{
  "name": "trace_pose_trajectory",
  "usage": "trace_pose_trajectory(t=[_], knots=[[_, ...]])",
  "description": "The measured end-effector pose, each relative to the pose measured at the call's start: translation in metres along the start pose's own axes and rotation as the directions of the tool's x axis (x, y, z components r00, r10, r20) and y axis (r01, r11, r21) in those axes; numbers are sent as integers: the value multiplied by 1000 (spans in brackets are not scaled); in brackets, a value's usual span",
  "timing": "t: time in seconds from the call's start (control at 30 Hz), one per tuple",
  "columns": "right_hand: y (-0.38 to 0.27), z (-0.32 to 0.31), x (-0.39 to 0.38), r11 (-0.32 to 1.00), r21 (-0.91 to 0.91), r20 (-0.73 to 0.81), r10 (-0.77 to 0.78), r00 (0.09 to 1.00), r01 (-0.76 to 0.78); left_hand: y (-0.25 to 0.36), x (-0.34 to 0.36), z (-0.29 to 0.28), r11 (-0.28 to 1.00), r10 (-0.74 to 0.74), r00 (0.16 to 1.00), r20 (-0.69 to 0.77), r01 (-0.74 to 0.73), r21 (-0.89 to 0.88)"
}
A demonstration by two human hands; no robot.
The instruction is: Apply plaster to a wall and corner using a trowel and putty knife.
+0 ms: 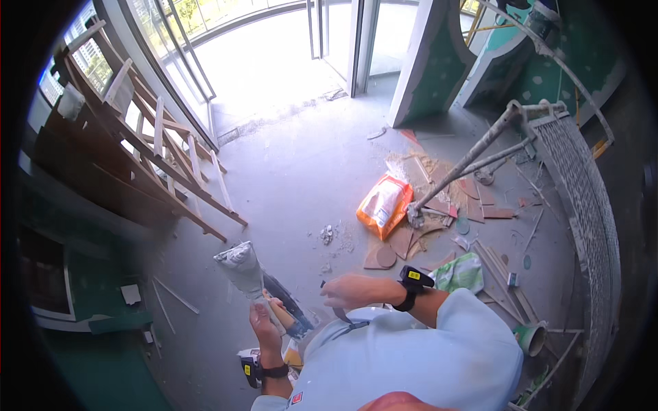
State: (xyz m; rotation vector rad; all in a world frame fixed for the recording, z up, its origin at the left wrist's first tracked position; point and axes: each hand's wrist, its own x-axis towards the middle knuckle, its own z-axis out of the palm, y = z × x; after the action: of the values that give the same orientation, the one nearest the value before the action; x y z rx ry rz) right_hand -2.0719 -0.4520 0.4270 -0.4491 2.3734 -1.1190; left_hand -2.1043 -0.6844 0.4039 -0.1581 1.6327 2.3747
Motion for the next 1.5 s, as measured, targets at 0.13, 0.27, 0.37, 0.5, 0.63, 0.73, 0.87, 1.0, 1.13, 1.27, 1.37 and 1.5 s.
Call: trace_pose_trajectory(t=[0.13, 0.27, 0.37, 0.5, 0.63, 0.73, 0.87, 1.0, 1.13, 1.27, 1.37, 1.5], knots=[[-2, -69, 80, 972, 211, -212, -57, 976, 103, 22, 114, 31, 983, 104, 983, 152, -125, 135], [20, -137, 165, 943, 254, -404, -101, 909, 217, 10, 242, 87, 998, 24, 944, 329, -2, -68], [57, -186, 214, 903, 420, -541, 165, 825, 94, 19, 338, 125, 999, 29, 865, 501, -47, 25], [99, -269, 296, 779, 559, -620, 166, 767, 283, 50, 457, 168, 991, 39, 737, 675, -113, 66], [140, -358, 320, 923, 382, -768, 290, 571, 46, 66, 561, 246, 969, -6, 523, 852, -207, 134], [202, -403, 349, 859, 511, -748, 460, 478, -27, 59, 630, 286, 940, -12, 409, 913, -306, 149], [282, -477, 360, 770, 538, -745, 624, 234, -343, 30, 699, 345, 957, -40, 460, 887, -237, 166], [379, -566, 360, 795, 562, -815, 580, 14, -231, 6, 807, 414, 970, -166, 479, 862, -80, 231], [398, -672, 335, 822, 542, -840, 529, -119, -176, -4, 894, 474, 989, -75, 407, 910, -89, 121], [419, -757, 302, 853, 456, -863, 354, -360, -254, 13, 947, 571, 989, -125, 328, 936, -34, 144], [451, -788, 288, 817, 525, -766, 330, -551, -240, -11, 988, 633, 992, -126, 184, 975, 10, 126], [450, -807, 295, 828, 545, -583, 262, -769, -132, -15, 1031, 703, 948, -319, -75, 945, -8, 319]])
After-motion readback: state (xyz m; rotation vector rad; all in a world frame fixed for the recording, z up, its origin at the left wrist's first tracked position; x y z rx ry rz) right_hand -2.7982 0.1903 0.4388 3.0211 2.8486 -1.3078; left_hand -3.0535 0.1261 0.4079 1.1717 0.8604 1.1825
